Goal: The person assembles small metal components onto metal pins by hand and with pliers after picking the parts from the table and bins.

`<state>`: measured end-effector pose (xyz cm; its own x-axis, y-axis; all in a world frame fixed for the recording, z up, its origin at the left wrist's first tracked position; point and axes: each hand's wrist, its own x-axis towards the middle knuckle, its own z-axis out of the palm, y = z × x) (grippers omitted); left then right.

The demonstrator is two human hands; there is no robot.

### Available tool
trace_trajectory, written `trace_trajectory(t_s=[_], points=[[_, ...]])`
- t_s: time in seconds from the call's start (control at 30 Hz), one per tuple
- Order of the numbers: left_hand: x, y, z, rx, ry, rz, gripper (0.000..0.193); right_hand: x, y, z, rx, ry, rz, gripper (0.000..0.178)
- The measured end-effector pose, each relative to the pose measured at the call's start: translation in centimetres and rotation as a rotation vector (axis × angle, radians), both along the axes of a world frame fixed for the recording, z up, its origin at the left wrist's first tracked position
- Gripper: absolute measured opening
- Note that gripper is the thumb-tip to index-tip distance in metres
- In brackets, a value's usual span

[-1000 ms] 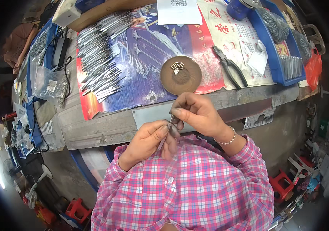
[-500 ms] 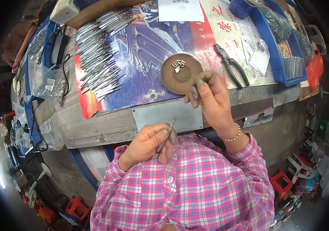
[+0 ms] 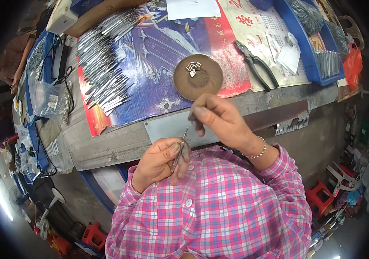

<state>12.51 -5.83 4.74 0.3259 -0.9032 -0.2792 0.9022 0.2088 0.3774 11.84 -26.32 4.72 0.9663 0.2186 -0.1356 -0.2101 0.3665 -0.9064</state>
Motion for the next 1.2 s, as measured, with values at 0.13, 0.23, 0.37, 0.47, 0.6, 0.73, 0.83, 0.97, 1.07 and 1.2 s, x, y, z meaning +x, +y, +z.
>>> trace_trajectory(t_s=[0.13, 0.23, 0.37, 0.47, 0.6, 0.73, 0.83, 0.97, 1.07, 1.2], points=[[0.1, -0.2, -0.1, 0.028, 0.070, 0.013, 0.033, -0.6, 0.2, 0.2, -0.006, 0.092, 0.089, 0.013], [0.4, -0.6, 0.0, 0.034, 0.053, -0.012, 0.033, -0.7, -0.1, 0.1, -0.053, 0.073, 0.103, 0.012], [0.5, -0.8, 0.1, 0.036, 0.006, -0.029, 0.033, -1.0, 0.1, -0.4, -0.324, -0.196, 0.055, 0.013], [0.7, -0.9, 0.1, 0.025, 0.060, -0.037, 0.032, -0.5, 0.5, -0.4, -0.093, -0.020, -0.160, 0.012], [0.6, -0.6, -0.2, 0.017, 0.067, -0.023, 0.033, 0.3, -0.5, -0.1, -0.126, 0.023, -0.188, 0.015], [0.3, -0.6, -0.5, -0.006, 0.093, -0.011, 0.035, -0.3, -0.2, -0.2, -0.036, 0.117, 0.065, 0.013], [0.6, -0.6, -0.4, 0.006, 0.111, -0.027, 0.034, -0.5, 0.0, -0.4, 0.001, 0.099, 0.066, 0.013], [0.3, -0.6, -0.4, 0.019, 0.083, -0.009, 0.034, -0.7, -0.1, -0.2, -0.175, 0.026, 0.126, 0.015], [0.2, -0.5, -0.3, 0.012, 0.082, -0.030, 0.033, -1.0, 0.2, -0.2, -0.348, -0.099, 0.123, 0.016], [0.1, -0.5, -0.2, 0.013, 0.049, -0.045, 0.033, -1.2, 1.2, 0.2, -0.328, -0.156, -0.079, 0.013]])
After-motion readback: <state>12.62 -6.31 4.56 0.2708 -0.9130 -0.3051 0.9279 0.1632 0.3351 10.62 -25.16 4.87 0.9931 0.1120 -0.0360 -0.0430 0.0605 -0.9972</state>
